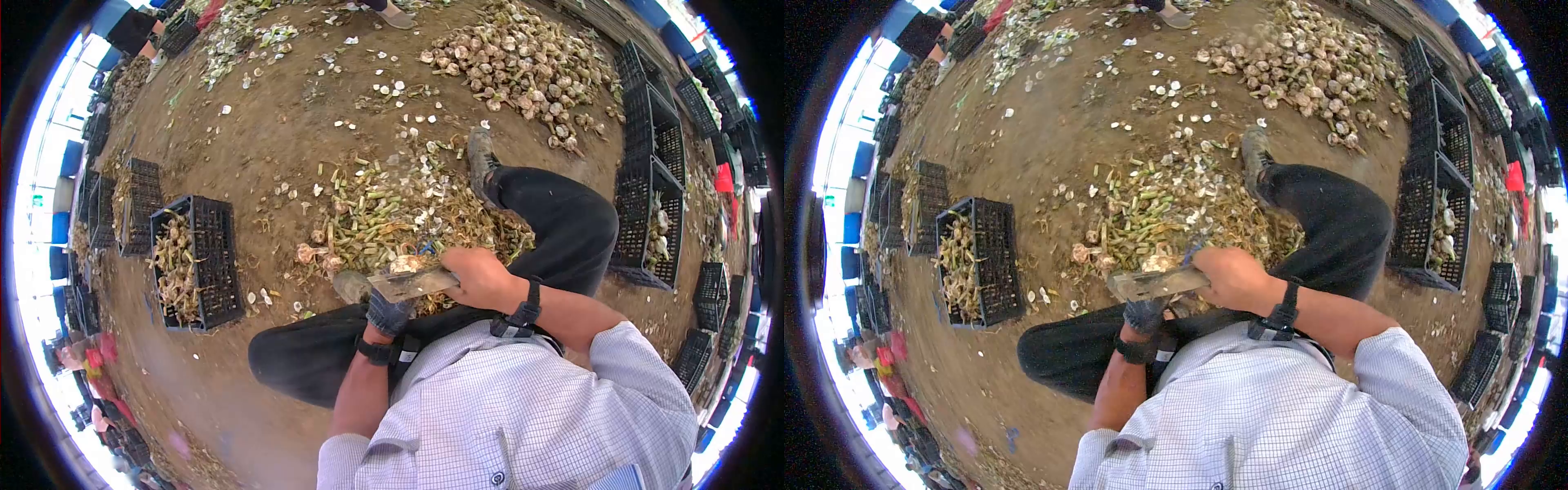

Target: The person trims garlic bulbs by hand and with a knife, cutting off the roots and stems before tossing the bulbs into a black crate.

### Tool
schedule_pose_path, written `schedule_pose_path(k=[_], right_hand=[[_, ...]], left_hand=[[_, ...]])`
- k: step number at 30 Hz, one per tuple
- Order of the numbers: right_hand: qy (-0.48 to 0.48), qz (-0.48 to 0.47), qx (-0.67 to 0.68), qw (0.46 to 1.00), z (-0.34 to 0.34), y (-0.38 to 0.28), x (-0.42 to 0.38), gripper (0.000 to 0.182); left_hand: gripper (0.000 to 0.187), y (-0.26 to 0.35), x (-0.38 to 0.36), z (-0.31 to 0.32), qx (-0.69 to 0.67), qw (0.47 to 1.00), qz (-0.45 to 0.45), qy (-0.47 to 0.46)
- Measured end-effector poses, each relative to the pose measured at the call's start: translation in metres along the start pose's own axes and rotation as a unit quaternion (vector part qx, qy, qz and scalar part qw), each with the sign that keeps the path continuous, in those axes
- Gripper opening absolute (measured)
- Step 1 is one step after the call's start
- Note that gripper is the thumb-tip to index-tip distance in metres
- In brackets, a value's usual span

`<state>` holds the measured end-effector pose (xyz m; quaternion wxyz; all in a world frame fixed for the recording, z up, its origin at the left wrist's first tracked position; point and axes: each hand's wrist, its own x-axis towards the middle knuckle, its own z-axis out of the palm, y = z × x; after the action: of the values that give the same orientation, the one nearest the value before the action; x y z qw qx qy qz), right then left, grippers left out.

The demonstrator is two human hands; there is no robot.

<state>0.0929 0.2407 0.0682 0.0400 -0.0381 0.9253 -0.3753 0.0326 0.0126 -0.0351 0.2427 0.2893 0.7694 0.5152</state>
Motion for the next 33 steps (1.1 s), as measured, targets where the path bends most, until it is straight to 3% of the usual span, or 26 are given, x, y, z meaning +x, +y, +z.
schedule_pose_path(k=[4,6,9,11,14,15,16,18,19,21,25,26,29,30,32,33], right_hand=[[0.003,-0.011,0.000,1.000,0.010,0.015,0.005,0.028],[0.007,-0.015,-0.009,1.000,0.017,0.020,0.008,0.029],[-0.017,0.002,-0.015,1.000,0.020,0.021,0.014,0.028],[-0.051,0.066,-0.028,0.996,0.021,0.021,0.019,0.025],[-0.130,0.176,-0.062,0.974,0.016,0.078,0.002,0.023],[-0.166,0.206,-0.075,0.961,0.016,0.095,0.003,0.022],[-0.105,0.176,-0.076,0.976,0.003,0.101,0.027,0.024],[0.004,0.161,-0.027,0.987,0.010,0.081,0.024,0.029],[0.014,0.167,0.025,0.986,-0.013,0.070,0.036,0.031],[-0.020,0.177,0.154,0.972,-0.030,0.022,0.038,0.034],[-0.037,0.209,0.333,0.919,-0.016,0.003,0.034,0.038],[-0.039,0.219,0.376,0.900,-0.014,-0.002,0.032,0.039],[0.007,0.169,0.409,0.897,-0.004,-0.006,0.033,0.040],[0.017,0.190,0.397,0.898,-0.002,-0.002,0.031,0.049],[-0.051,0.266,0.374,0.887,-0.030,-0.019,0.031,0.048],[-0.002,0.205,0.327,0.923,-0.021,-0.011,0.029,0.045]], left_hand=[[0.029,0.051,0.011,-0.017,0.034,0.999,-0.016,-0.001],[0.030,0.046,0.011,-0.016,0.006,0.999,-0.034,0.010],[0.029,0.034,0.011,-0.018,0.081,0.997,0.008,0.016],[0.030,0.018,0.002,-0.006,-0.051,0.992,0.006,0.118],[0.033,0.073,0.007,-0.037,-0.066,0.997,0.038,0.018],[0.034,0.081,0.011,-0.046,0.007,0.991,0.129,0.018],[0.034,0.080,0.026,-0.048,0.005,0.992,0.113,0.054],[0.035,0.077,0.029,-0.049,-0.024,0.996,0.060,0.062],[0.036,0.074,0.036,-0.049,-0.048,0.997,0.042,0.051],[0.037,0.049,0.024,-0.040,-0.140,0.989,-0.019,0.031],[0.044,0.067,0.031,-0.021,-0.264,0.964,-0.037,0.025],[0.050,0.070,0.036,-0.022,-0.131,0.991,-0.032,-0.026],[0.058,0.082,0.036,-0.023,0.003,0.998,0.038,-0.045],[0.058,0.076,0.032,-0.018,-0.085,0.996,-0.001,-0.022],[0.060,0.091,0.027,-0.011,-0.279,0.960,0.029,0.017],[0.061,0.096,0.025,-0.009,-0.372,0.926,0.045,0.034]])
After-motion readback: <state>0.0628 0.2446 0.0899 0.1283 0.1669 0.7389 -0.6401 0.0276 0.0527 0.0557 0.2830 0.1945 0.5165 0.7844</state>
